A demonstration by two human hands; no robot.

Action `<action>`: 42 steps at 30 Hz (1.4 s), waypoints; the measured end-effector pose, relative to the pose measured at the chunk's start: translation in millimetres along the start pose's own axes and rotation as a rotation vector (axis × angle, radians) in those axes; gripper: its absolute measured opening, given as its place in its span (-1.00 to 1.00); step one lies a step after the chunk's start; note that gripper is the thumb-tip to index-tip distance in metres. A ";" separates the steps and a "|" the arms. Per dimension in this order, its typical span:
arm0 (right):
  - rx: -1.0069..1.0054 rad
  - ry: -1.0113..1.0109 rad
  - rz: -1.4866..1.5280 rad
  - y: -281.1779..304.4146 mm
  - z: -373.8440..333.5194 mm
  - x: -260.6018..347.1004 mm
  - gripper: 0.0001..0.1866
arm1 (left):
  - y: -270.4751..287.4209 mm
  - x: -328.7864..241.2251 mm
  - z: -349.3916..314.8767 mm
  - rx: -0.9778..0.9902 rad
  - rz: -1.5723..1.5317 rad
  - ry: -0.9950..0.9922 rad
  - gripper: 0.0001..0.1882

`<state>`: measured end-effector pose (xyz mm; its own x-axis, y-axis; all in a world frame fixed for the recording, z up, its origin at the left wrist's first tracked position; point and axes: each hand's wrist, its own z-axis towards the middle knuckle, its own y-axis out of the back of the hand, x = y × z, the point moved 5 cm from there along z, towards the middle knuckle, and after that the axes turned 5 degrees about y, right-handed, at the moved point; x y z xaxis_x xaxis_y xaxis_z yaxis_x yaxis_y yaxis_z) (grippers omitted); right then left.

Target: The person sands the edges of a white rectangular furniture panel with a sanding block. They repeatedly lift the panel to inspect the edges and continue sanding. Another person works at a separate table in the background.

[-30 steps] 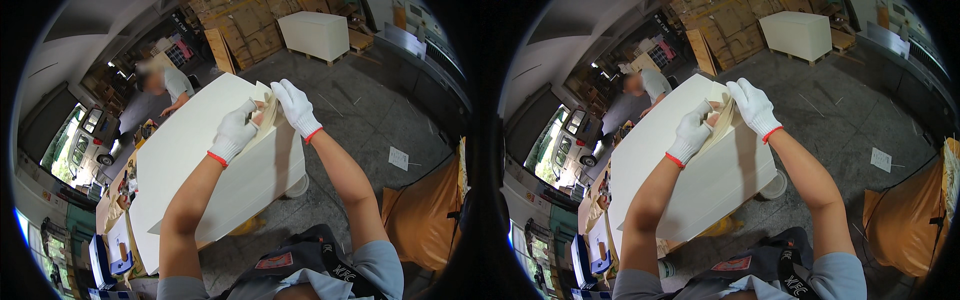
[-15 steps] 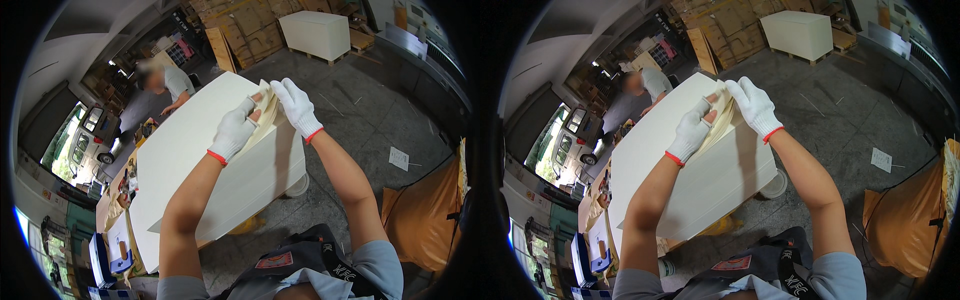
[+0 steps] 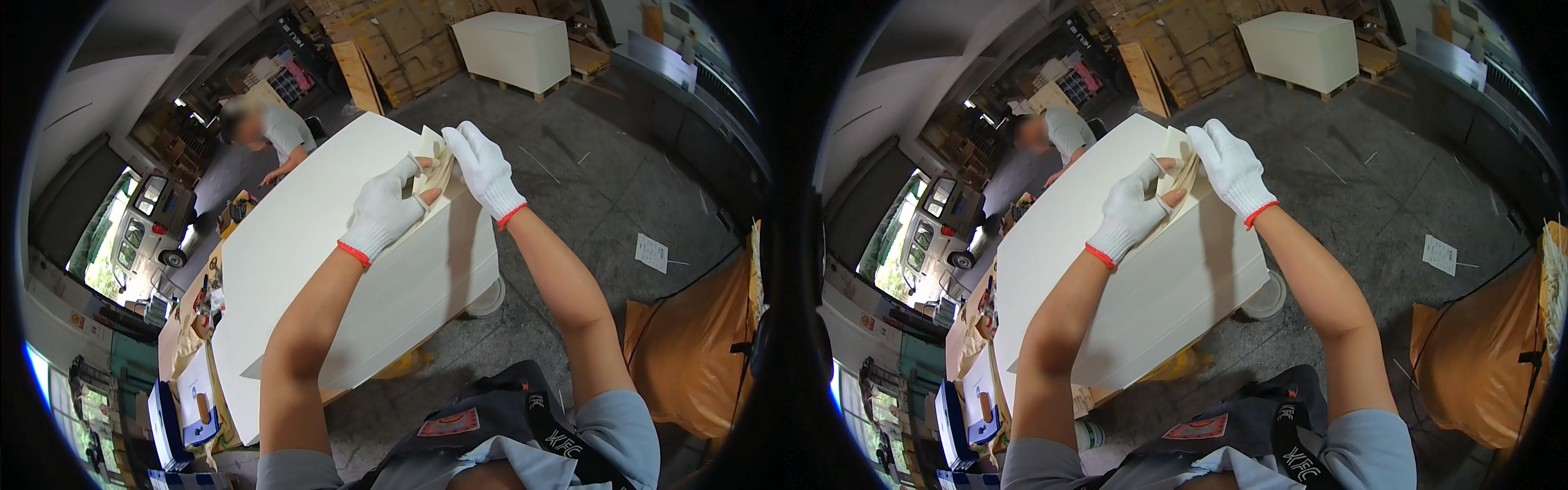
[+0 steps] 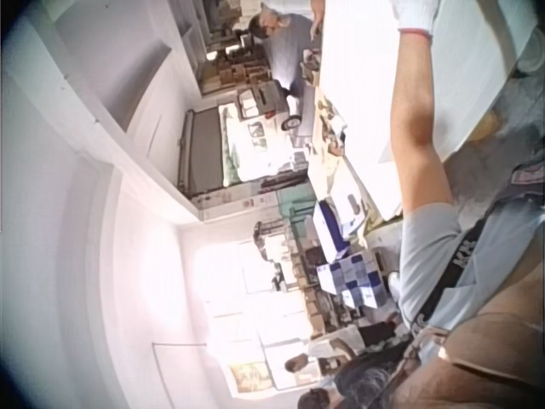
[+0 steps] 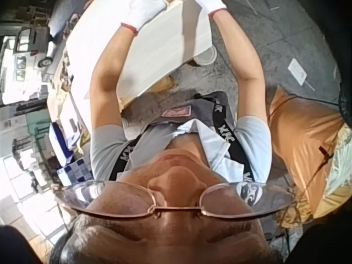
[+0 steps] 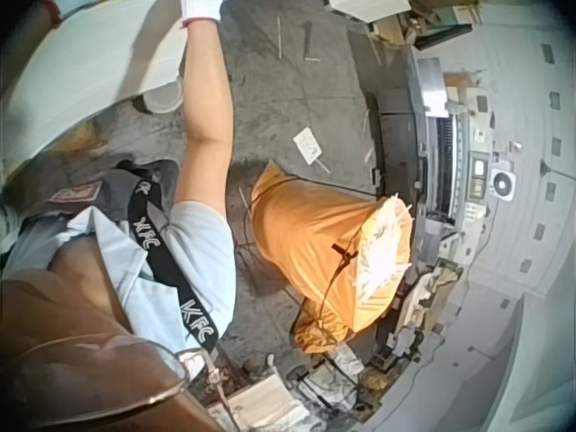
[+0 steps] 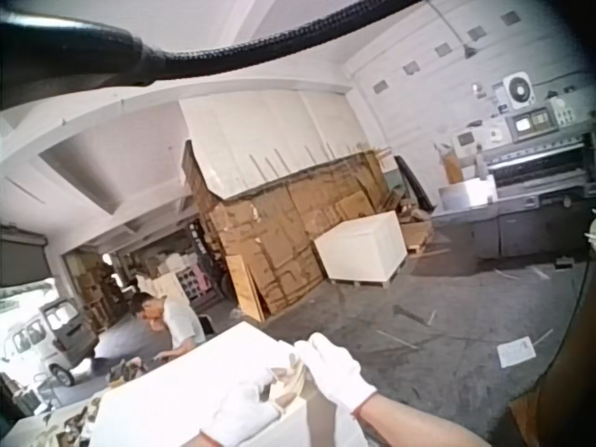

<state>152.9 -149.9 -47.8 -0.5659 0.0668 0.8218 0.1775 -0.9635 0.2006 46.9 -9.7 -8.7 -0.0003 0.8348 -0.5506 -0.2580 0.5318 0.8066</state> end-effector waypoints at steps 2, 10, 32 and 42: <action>0.015 -0.020 0.008 0.0 0.1 -1.2 -0.46 | -0.3 0.1 0.0 -0.005 -0.022 -0.004 -0.47; 0.008 -0.031 0.031 -0.9 -0.4 -3.3 -0.45 | -1.3 3.2 -0.4 0.009 -0.037 -0.009 -0.48; 0.394 0.379 -0.776 35.6 -10.7 7.2 -0.58 | 0.7 -15.3 -10.0 -0.051 0.103 -0.079 -0.61; 0.191 -0.063 -0.169 25.3 -13.2 7.8 -0.54 | -4.0 -15.9 -10.4 0.120 0.038 0.042 -0.67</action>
<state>142.3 -177.2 -43.4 -0.5506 0.2440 0.7983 0.2372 -0.8711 0.4299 37.9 -26.6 -5.4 -0.0489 0.8496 -0.5252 -0.1399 0.5148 0.8458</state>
